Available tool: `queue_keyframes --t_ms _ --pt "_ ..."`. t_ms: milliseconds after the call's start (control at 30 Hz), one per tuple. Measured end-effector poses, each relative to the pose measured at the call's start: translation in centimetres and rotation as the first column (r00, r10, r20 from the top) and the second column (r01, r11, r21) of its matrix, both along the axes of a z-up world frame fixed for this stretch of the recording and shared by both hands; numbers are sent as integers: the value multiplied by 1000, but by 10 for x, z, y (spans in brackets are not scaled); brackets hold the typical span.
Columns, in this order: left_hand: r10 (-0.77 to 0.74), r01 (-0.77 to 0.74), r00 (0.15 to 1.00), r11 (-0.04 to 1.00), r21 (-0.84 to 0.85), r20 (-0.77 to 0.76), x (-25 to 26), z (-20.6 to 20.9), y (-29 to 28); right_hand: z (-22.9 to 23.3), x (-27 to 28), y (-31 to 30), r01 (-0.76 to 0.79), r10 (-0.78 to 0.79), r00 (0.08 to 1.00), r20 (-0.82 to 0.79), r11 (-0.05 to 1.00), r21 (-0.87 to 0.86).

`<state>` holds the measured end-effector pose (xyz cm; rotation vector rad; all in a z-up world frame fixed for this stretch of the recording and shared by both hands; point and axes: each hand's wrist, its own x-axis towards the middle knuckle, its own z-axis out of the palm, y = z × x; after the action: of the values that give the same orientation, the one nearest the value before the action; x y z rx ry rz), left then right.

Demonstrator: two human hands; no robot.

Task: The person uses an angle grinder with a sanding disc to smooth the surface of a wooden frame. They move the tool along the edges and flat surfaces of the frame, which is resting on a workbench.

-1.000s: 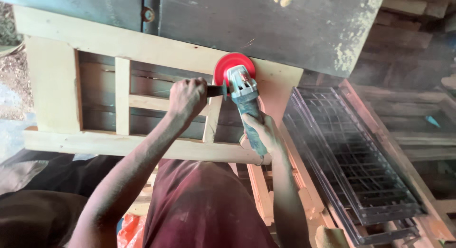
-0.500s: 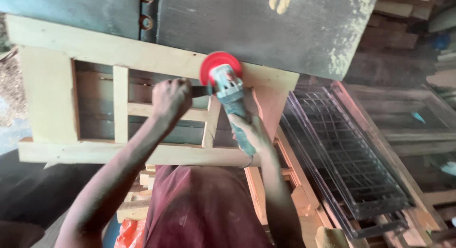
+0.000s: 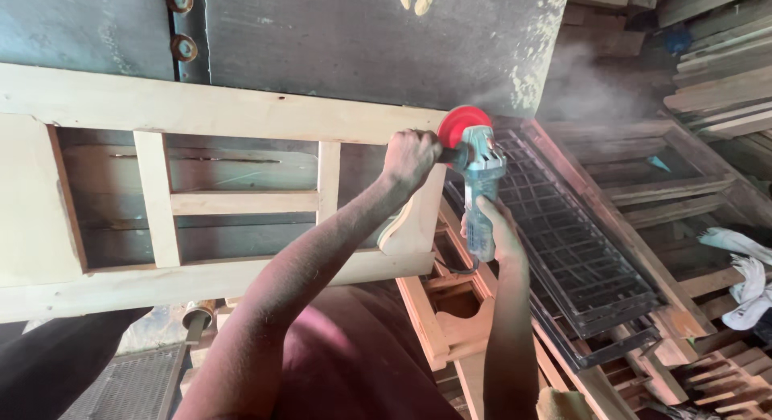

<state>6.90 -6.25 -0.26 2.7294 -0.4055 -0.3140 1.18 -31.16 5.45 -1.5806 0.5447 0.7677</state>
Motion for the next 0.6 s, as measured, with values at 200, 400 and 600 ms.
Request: queue_keyframes --t_ms 200,400,600 --pt "63 -63 995 998 -2 72 -34 -7 33 -2 -11 23 -71 72 997 -36 997 29" --pt "249 -249 968 966 68 1 -69 -4 107 2 -15 92 -251 251 968 13 966 66" --pt "355 -357 934 925 130 38 -99 9 165 8 -15 148 -312 314 948 -51 949 32"
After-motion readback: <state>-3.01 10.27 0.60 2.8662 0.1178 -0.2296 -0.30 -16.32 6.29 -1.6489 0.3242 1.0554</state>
